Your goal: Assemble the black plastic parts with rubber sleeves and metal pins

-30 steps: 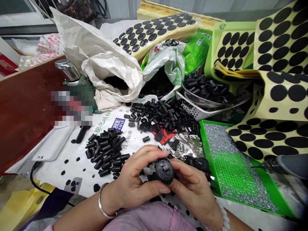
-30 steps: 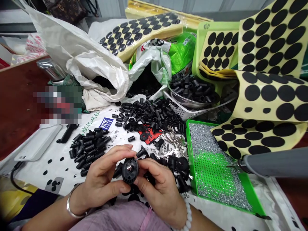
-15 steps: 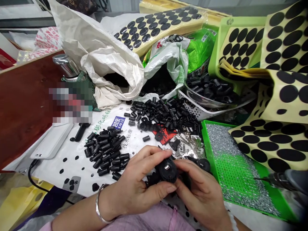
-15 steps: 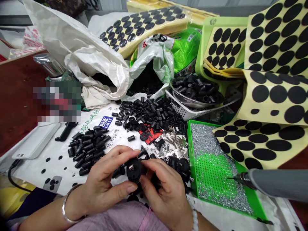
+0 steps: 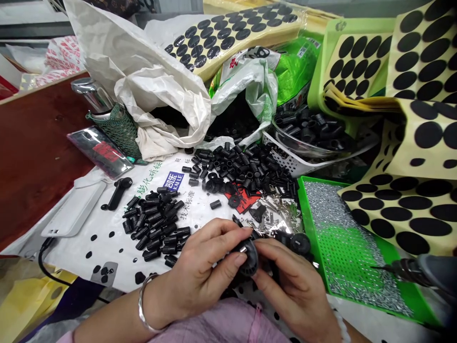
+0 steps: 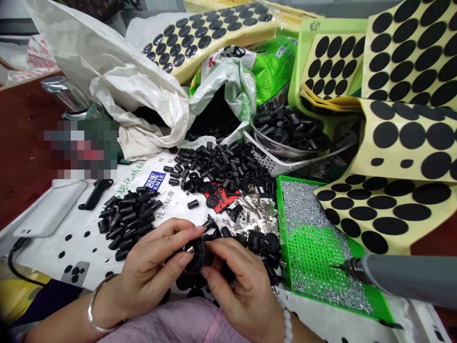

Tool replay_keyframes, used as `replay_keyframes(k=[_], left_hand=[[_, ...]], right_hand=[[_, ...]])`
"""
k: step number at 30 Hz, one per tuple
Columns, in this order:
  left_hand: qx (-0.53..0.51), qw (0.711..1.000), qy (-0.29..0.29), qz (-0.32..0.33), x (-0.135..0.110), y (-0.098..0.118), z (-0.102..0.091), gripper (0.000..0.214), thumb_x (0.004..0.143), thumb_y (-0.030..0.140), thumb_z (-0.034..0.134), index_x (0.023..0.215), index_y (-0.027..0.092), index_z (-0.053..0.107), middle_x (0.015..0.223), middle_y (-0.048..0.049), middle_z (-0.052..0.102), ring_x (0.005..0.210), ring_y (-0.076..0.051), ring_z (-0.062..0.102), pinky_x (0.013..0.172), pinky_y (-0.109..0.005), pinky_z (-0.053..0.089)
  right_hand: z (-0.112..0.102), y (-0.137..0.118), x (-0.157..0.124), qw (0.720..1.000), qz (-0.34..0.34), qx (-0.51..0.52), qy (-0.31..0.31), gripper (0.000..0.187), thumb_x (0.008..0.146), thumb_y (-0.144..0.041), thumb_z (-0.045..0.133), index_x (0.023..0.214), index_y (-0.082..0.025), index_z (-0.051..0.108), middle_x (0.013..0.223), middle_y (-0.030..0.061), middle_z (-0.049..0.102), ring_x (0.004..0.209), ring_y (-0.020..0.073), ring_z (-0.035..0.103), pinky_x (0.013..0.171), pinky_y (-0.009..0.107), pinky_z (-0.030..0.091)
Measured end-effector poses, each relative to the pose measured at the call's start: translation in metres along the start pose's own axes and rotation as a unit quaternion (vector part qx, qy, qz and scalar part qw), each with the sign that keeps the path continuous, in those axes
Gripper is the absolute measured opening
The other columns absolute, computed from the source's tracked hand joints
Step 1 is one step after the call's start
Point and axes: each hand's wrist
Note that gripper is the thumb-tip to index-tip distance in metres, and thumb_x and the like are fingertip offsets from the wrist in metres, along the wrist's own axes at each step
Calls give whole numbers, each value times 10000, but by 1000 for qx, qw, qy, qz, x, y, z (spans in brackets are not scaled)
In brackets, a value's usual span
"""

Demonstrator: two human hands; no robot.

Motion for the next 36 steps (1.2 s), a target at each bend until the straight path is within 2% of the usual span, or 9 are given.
replay_keyframes(k=[3,8,14,18,23,31,36], left_hand=[[-16,1000,-12,4,0,0,1,381,848,124,482,1229,132,479,1000,-109,538,913,-162,530,772,-258,471],[-31,999,-38,6,1,1,0,464,832,248,549,1271,161,428,1012,-104,520,915,-177,524,777,-282,476],[-20,1000,-15,2,1,1,4,488,788,282,615,1239,177,458,997,-100,529,881,-177,533,749,-277,490],[-32,999,3,-3,1,3,9,445,780,234,626,1196,148,493,975,-101,538,872,-168,535,744,-252,491],[-42,999,-14,20,1,5,12,400,813,133,563,1205,134,481,967,-106,535,869,-157,530,746,-243,493],[-17,998,-48,34,-2,5,14,422,820,125,548,1229,140,448,1012,-109,529,923,-166,526,799,-265,493],[-13,998,-50,40,-2,5,14,416,827,113,530,1233,141,443,1015,-109,529,923,-158,526,794,-253,492]], right_hand=[[-2,-2,0,1000,-4,15,-15,354,777,-111,540,1117,-209,526,921,64,642,847,171,626,654,253,551],[-3,-1,-2,1000,-1,3,-1,314,765,-104,548,1063,-199,544,874,64,644,855,181,627,669,271,550],[-1,2,-5,999,-13,-27,22,305,759,-112,532,1052,-198,529,917,88,637,861,200,623,674,307,547],[1,5,-9,998,-10,-42,35,312,755,-104,523,1053,-193,502,953,100,605,886,202,602,724,332,536],[3,8,-15,998,-11,-46,50,343,736,-83,527,1058,-189,479,963,97,566,902,195,566,739,328,518],[6,11,-16,999,-4,-26,48,330,740,-94,509,1052,-190,461,963,92,540,904,189,546,733,322,504],[7,12,-17,998,-7,-40,52,318,738,-97,509,1040,-186,464,954,89,552,912,186,548,739,317,502]])
Point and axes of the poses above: each hand's wrist, its own x-axis towards the middle knuckle, its own z-axis out of the palm, y = z × x
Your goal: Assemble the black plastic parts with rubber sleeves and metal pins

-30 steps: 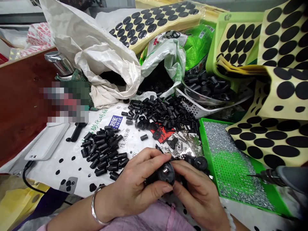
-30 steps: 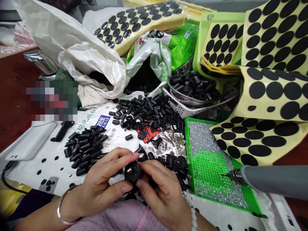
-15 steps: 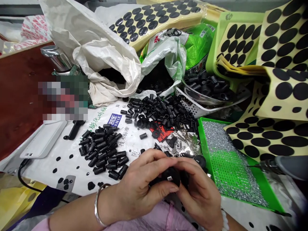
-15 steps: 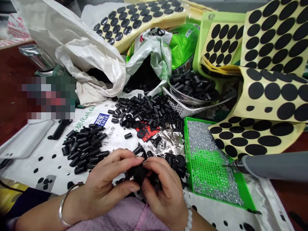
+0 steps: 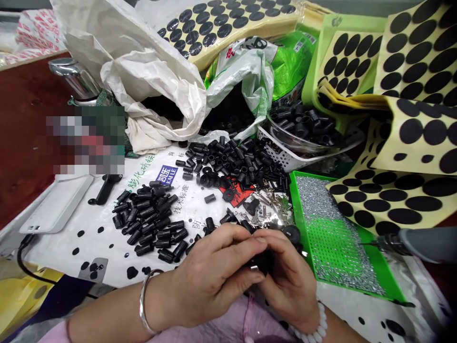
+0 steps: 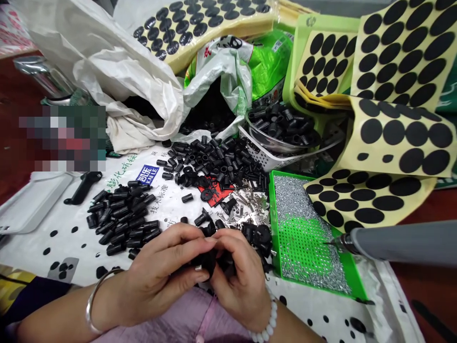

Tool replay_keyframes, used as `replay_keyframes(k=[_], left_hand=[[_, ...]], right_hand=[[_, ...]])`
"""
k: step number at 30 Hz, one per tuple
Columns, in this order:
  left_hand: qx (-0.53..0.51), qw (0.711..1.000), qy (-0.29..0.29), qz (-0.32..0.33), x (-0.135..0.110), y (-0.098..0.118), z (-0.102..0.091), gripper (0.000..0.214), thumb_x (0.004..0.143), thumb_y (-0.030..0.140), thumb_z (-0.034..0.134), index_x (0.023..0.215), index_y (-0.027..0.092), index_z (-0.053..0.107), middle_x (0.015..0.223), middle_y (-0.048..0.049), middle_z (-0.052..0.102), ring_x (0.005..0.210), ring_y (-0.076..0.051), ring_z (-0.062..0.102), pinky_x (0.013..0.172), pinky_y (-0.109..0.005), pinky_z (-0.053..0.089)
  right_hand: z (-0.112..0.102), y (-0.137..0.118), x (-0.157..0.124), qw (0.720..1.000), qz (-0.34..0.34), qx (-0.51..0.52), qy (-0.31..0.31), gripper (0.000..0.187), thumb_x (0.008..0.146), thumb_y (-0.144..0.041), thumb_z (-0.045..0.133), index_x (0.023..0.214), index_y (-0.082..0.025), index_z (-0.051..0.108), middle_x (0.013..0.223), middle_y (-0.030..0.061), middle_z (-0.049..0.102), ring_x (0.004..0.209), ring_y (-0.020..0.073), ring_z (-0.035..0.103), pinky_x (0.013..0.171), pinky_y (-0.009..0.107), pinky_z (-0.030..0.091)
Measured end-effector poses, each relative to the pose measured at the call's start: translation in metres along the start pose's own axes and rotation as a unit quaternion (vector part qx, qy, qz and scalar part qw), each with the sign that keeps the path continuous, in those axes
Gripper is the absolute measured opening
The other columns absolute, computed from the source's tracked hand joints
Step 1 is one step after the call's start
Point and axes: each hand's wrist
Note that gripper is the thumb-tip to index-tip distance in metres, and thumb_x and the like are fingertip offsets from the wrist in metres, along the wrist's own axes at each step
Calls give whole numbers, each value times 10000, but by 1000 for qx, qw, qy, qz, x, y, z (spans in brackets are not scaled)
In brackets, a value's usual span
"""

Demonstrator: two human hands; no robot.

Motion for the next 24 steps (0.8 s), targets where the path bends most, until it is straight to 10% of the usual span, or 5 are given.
replay_keyframes(k=[17,24], left_hand=[[-166,964,135,-160,-8,-33,7,268,888,193,444,1099,183,609,975,-81,580,902,-171,544,782,-275,424],[-194,946,190,-176,-9,-41,13,257,883,216,457,1075,179,623,978,-90,585,911,-191,548,822,-319,425]], right_hand=[[8,-14,12,968,188,156,-58,158,880,-212,433,1008,-229,523,574,-56,524,486,76,527,493,202,475],[7,-19,25,993,23,-106,-40,266,859,-290,471,1063,-127,522,798,70,625,718,164,608,597,272,498]])
Point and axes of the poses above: each hand's wrist, its own x-axis towards the middle knuckle, its own z-axis out of the palm, y = z × x
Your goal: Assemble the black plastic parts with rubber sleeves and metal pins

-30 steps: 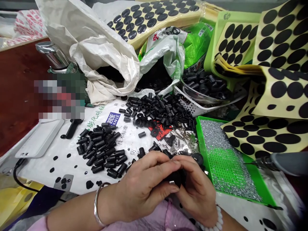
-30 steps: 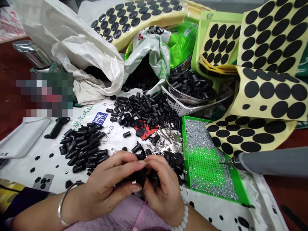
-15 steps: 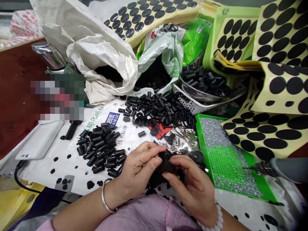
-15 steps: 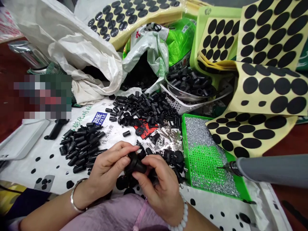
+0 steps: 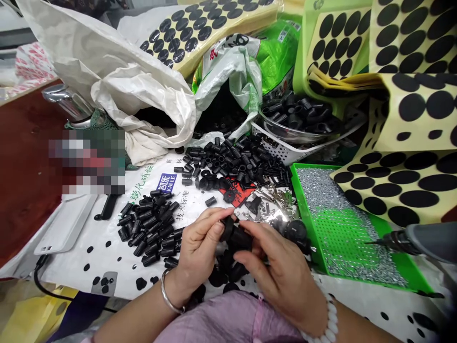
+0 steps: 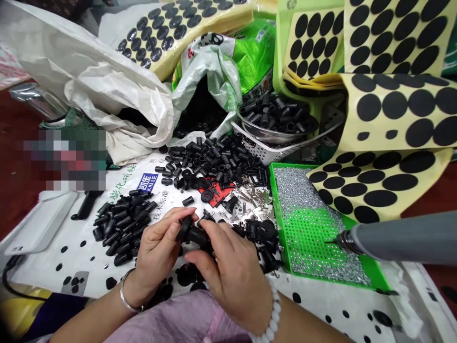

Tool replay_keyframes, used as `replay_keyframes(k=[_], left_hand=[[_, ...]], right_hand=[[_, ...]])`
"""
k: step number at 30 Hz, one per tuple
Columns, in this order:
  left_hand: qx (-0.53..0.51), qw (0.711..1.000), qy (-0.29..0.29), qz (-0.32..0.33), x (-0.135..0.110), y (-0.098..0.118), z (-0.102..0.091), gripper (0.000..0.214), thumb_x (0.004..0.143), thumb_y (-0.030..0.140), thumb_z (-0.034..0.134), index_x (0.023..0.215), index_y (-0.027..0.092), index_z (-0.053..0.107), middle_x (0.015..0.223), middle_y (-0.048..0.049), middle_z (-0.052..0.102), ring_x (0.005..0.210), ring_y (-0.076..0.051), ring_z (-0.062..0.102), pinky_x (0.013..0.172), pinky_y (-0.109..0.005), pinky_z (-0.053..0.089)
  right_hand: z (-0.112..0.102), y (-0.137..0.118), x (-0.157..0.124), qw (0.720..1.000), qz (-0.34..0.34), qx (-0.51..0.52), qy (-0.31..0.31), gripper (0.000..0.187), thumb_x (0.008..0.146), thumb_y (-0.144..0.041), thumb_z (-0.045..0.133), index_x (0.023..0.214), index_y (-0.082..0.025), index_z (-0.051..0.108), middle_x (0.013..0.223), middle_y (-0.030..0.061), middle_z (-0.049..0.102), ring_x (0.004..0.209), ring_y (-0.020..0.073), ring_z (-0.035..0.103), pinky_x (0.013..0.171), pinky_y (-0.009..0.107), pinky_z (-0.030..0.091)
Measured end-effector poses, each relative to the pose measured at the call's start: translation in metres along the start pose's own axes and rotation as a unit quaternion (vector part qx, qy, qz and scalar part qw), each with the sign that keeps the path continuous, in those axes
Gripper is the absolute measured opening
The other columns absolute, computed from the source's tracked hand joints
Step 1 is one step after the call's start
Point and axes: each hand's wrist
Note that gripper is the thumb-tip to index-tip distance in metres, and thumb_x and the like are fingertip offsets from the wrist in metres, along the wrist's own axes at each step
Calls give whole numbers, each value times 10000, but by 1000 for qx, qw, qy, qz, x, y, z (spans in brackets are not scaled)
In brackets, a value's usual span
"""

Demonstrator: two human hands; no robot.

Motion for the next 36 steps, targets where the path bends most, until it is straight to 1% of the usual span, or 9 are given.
replay_keyframes(k=[3,9,14,17,19,24,31,34,36], left_hand=[[-6,1000,7,12,0,-2,2,252,877,222,467,1062,173,631,964,-93,592,888,-192,558,807,-320,440],[-17,1000,-22,0,1,-3,-1,254,885,202,451,1067,190,627,974,-85,607,887,-187,576,818,-319,448],[-19,1000,-14,-6,0,-3,1,252,885,219,457,1070,208,628,980,-70,615,905,-179,578,838,-305,444],[-45,999,-3,-9,-1,-5,3,245,885,220,459,1055,221,635,998,-65,626,893,-175,594,843,-308,448],[-52,999,1,-15,-2,-6,4,244,886,219,459,1053,218,637,1004,-70,629,897,-180,597,848,-315,448],[-47,999,-11,-12,-3,-7,2,254,891,219,447,1069,206,628,1011,-80,630,905,-187,596,852,-326,452],[-19,999,-35,8,-4,-3,2,264,890,184,444,1084,226,619,1040,-68,620,942,-183,585,862,-316,451],[-48,998,-27,-9,-4,-3,3,259,893,191,441,1074,226,622,1035,-71,620,922,-191,600,856,-334,454],[-55,998,-27,-18,-4,-4,3,255,895,201,439,1064,221,629,1014,-73,628,912,-192,601,855,-337,453]], right_hand=[[3,-1,2,1000,-9,-23,13,202,876,-271,421,948,-123,538,742,70,622,658,159,595,557,266,474],[-5,-3,8,962,145,177,-150,346,929,-294,271,680,-178,482,536,-34,486,470,74,453,457,192,380],[-6,-1,1,997,53,17,-51,265,873,-347,415,937,-118,532,729,60,581,627,148,536,548,270,413],[-1,-2,-1,987,101,110,-58,231,887,-305,370,827,-145,526,674,35,545,606,129,515,545,254,397],[2,-5,0,928,220,282,-106,274,889,-357,358,760,-164,505,594,-13,475,517,86,447,468,207,354],[1,-8,6,684,437,547,-202,439,860,-545,291,752,-169,492,472,-85,352,307,20,174,296,165,156],[-5,-4,-4,974,147,157,-70,211,842,-352,465,889,-159,537,694,21,553,619,116,511,550,241,411],[-3,-6,-5,970,149,173,-81,197,864,-327,419,788,-168,508,639,1,517,577,105,482,516,229,390],[-3,-7,-3,918,224,291,-150,299,902,-367,322,738,-175,481,534,-45,415,462,76,389,419,197,326]])
Point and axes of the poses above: each hand's wrist, its own x-axis towards the middle knuckle, its own z-axis out of the palm, y = z × x
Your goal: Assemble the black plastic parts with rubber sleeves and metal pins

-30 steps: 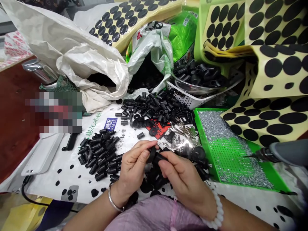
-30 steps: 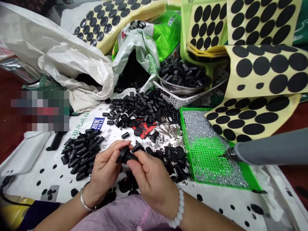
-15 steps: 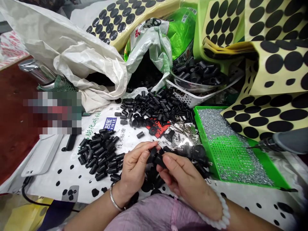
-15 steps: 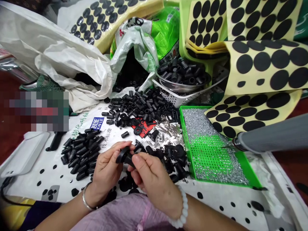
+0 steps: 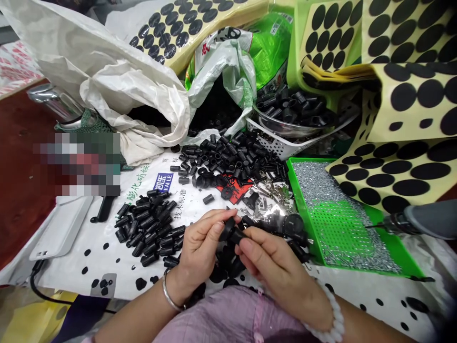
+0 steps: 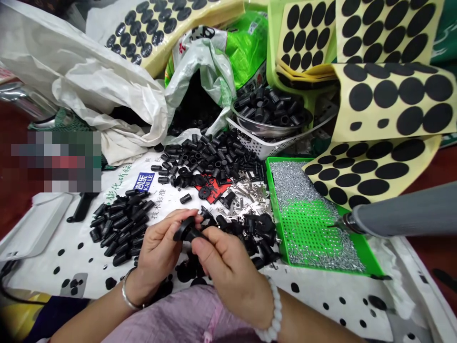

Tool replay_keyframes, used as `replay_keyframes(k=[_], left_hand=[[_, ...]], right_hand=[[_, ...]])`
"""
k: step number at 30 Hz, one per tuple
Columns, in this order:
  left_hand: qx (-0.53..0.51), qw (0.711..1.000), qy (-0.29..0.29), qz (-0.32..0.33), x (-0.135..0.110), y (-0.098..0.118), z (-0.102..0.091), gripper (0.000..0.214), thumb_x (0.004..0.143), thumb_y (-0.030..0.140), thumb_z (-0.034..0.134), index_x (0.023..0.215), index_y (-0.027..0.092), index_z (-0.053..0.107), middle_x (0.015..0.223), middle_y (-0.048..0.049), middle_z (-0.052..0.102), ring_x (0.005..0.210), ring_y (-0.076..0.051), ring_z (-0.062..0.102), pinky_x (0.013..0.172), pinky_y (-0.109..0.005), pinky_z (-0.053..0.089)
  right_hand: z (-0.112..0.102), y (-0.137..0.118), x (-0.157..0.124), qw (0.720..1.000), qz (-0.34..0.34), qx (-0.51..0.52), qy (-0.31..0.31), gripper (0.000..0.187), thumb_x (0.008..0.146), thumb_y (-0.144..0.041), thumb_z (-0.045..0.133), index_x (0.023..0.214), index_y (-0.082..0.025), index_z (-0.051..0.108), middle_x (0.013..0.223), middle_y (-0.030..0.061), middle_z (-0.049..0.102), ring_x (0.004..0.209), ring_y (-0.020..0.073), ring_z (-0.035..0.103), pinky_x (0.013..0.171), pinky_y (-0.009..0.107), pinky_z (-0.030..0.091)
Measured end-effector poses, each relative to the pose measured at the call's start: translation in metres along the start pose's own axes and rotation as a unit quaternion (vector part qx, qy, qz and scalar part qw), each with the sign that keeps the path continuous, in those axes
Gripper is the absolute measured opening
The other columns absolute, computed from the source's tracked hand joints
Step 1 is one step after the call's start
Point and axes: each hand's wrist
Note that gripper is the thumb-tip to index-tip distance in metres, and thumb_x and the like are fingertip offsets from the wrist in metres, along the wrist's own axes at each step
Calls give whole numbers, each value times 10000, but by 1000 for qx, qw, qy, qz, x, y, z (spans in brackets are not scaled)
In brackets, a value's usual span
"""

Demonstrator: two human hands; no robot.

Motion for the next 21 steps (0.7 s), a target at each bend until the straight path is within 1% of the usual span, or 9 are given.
replay_keyframes(k=[2,3,5,7,9,12,15,18,21], left_hand=[[2,1000,-2,-8,0,0,0,253,895,208,440,1058,214,634,1000,-75,630,901,-189,602,850,-333,455],[4,1000,-2,-10,0,1,0,253,896,209,440,1058,211,634,1000,-76,629,901,-188,601,850,-332,454],[14,1000,-5,-8,0,2,0,254,895,206,440,1065,212,629,1011,-74,623,907,-187,599,855,-328,452],[31,999,-14,-1,0,2,1,257,895,199,439,1073,212,624,1008,-69,624,907,-179,597,860,-319,449],[40,999,-19,9,0,3,2,258,895,195,437,1075,211,622,995,-65,632,905,-174,595,859,-311,448],[44,999,-22,8,0,3,1,269,903,196,418,1093,209,608,1013,-69,629,926,-180,589,866,-318,445],[54,997,-59,20,2,8,-2,311,916,248,382,1170,199,553,1111,-93,585,991,-205,562,904,-350,421],[86,989,-109,58,4,17,-5,366,892,307,431,1233,191,497,1144,-111,558,1039,-229,524,918,-365,407],[123,983,-116,77,7,22,-6,395,841,300,533,1222,203,507,1088,-111,567,1007,-225,527,868,-341,437]], right_hand=[[-2,-3,1,997,48,52,-41,363,915,-396,269,713,-175,475,495,-63,358,422,68,335,389,189,293],[-3,-4,1,998,41,28,-37,360,913,-394,277,711,-174,479,498,-60,369,430,70,345,400,192,304],[-4,-4,0,996,-19,-84,5,286,894,-364,352,741,-170,496,551,-37,451,484,82,416,452,206,348],[-4,-2,-3,974,-92,-199,65,192,870,-314,411,801,-164,509,634,-2,530,553,105,488,502,229,384],[-1,1,-4,959,-127,-235,98,141,866,-268,414,851,-163,507,683,18,568,597,120,530,535,241,412],[2,4,-3,978,-115,-154,84,115,873,-232,402,879,-177,503,710,8,584,628,107,548,574,224,448],[1,4,-1,990,-109,-65,69,133,867,-222,424,948,-187,524,749,-1,597,643,92,549,580,205,460],[-3,6,-2,994,-86,-25,66,182,863,-228,435,1009,-189,537,728,-3,601,620,91,550,534,195,460],[-6,12,-4,994,-81,-27,68,217,851,-234,458,1047,-193,541,770,13,622,647,107,577,566,215,486]])
Point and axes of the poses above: each hand's wrist, its own x-axis towards the middle knuckle, its own z-axis out of the palm, y = z × x
